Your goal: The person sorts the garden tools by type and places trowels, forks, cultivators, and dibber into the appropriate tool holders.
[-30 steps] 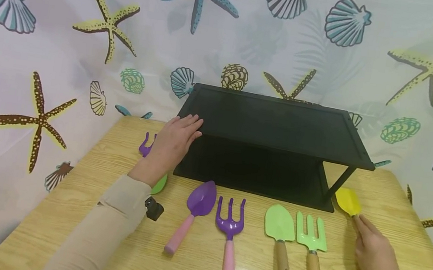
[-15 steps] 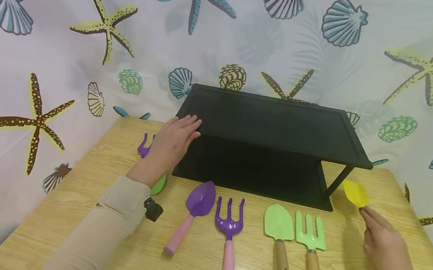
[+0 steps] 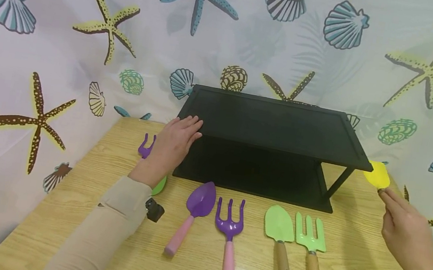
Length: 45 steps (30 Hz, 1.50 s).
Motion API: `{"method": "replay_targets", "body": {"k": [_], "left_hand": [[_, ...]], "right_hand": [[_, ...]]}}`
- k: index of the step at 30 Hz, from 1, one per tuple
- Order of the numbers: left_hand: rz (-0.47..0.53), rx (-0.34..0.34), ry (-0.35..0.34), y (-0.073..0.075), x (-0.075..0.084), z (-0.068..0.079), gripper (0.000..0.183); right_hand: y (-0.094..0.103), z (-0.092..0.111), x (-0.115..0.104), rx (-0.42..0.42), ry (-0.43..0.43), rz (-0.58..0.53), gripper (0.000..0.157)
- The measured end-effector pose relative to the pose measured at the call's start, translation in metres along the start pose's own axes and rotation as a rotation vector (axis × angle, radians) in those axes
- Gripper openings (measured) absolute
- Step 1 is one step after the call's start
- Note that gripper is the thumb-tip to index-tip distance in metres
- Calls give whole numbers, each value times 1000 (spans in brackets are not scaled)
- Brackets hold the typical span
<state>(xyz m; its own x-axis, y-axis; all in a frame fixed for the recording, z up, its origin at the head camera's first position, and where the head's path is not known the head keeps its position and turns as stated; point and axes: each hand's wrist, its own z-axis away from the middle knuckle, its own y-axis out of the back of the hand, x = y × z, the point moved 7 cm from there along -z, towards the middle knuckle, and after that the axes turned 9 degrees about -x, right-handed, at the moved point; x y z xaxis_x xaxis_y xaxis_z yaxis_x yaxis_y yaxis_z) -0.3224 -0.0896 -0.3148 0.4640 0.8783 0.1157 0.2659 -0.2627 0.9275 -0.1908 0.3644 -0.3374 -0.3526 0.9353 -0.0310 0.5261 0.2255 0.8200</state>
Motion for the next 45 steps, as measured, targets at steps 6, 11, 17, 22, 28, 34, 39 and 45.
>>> {"method": "replay_targets", "body": {"k": [6,11,17,22,28,34,39,45], "left_hand": [[5,14,-8,0,0,0,42],[8,10,-3,0,1,0,43],[6,5,4,1,1,0,43],[-6,1,11,1,0,1,43],[-9,1,7,-1,0,0,43],[-8,-5,7,-2,3,0,43],[-13,-15,10,-2,4,-1,43],[-23,-1,13,-1,3,0,43]], "right_hand": [[11,-19,2,-31,-24,45,39],[21,-38,1,-17,-24,63,36],[30,-60,-5,-33,-32,48,35],[29,-77,-15,-50,-13,19,36],[19,-95,-26,-86,28,-15,37],[8,-110,-33,-133,32,-16,36],[-2,-122,-37,-224,-6,-18,37],[-14,-138,-41,-308,-33,-15,33]]}}
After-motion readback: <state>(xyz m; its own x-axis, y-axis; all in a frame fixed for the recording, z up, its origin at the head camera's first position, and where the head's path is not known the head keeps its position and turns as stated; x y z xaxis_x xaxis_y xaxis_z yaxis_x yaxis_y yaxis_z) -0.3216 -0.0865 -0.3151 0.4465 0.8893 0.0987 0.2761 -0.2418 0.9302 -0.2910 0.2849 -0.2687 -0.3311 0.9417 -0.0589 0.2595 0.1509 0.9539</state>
